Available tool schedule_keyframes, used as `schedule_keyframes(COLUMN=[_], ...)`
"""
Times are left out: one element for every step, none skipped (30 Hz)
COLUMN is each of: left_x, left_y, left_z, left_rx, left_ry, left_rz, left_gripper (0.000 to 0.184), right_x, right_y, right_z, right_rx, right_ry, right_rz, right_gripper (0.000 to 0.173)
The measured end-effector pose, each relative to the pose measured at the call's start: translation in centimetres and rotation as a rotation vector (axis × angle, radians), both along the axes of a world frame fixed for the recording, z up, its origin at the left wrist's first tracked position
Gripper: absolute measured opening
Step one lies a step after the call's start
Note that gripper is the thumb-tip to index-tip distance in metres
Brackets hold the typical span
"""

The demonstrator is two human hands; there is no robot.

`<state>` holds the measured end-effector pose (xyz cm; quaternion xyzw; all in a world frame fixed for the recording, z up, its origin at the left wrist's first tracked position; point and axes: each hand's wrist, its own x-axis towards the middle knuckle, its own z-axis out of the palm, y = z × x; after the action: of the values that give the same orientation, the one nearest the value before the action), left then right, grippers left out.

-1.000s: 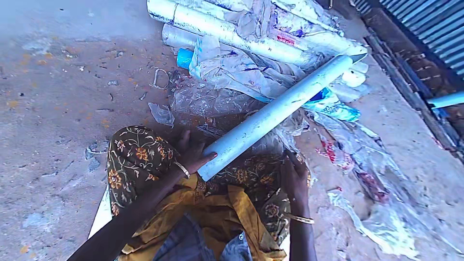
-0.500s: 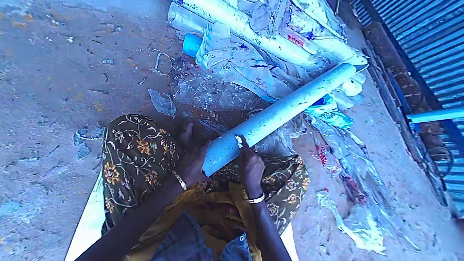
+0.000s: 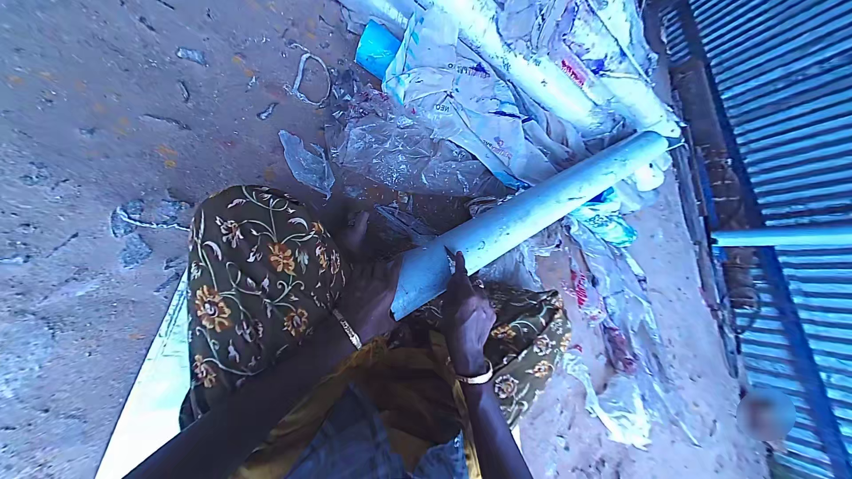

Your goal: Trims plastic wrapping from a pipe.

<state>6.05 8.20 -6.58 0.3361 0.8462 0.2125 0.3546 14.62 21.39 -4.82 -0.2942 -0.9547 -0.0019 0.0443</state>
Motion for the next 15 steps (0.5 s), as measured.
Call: schedule_keyframes(left_x=[-0.2, -0.1, 0.0, -0.1, 0.0, 0.1, 0.1, -0.1, 0.0, 0.0, 0.0, 0.0, 0.0, 0.0, 0.0], left_y=[0.0, 0.0, 0.1, 0.2, 0.2, 0.2, 0.1, 0.1, 0.1, 0.1, 0.2, 0.2, 0.2, 0.1, 0.1], left_z=[0.1, 0.1, 0.1, 0.0, -0.2, -0.3, -0.4, -0.2, -0.1, 0.0, 0.0, 0.0, -0.1, -0.1, -0.1], left_rx=[-0.002, -0.004, -0.004, 0.002, 0.007, 0.015, 0.020, 0.015, 0.010, 0.010, 0.013, 0.011, 0.010, 0.004, 0.002], left_ry=[-0.006, -0.012, -0.010, 0.003, 0.023, 0.039, 0.041, 0.035, 0.025, 0.019, 0.027, 0.034, 0.033, 0.028, 0.024], left_rz=[0.000, -0.004, -0.007, -0.002, 0.002, 0.004, 0.006, 0.007, 0.003, 0.000, 0.001, 0.000, 0.000, 0.002, 0.006], left_gripper=[0.114, 0.114, 0.114, 0.114, 0.114, 0.114, 0.113, 0.112, 0.111, 0.111, 0.111, 0.111, 0.111, 0.112, 0.112], right_x=[0.0, 0.4, 0.5, 0.4, 0.3, 0.3, 0.4, 0.5, 0.9, 1.0, 0.8, 0.6, 0.6, 0.6, 0.7], right_y=[-0.3, -0.5, -0.5, -0.2, 0.0, 0.0, -0.3, -0.8, -1.3, -1.4, -1.1, -0.7, -0.5, -0.5, -0.7], right_z=[-0.3, -0.6, -0.6, -0.4, -0.4, -0.5, -0.8, -1.2, -1.4, -1.5, -1.3, -1.2, -1.1, -1.2, -1.5], right_rx=[0.037, 0.067, 0.069, 0.054, 0.043, 0.049, 0.068, 0.089, 0.105, 0.101, 0.083, 0.066, 0.061, 0.068, 0.088], right_ry=[0.024, 0.039, 0.024, 0.007, 0.003, 0.013, 0.041, 0.083, 0.099, 0.107, 0.106, 0.097, 0.089, 0.095, 0.109], right_rz=[0.046, 0.081, 0.081, 0.058, 0.030, 0.023, 0.052, 0.104, 0.141, 0.144, 0.114, 0.073, 0.046, 0.051, 0.083], right_gripper=[0.044, 0.043, 0.043, 0.043, 0.043, 0.043, 0.042, 0.042, 0.041, 0.041, 0.040, 0.040, 0.040, 0.041, 0.041])
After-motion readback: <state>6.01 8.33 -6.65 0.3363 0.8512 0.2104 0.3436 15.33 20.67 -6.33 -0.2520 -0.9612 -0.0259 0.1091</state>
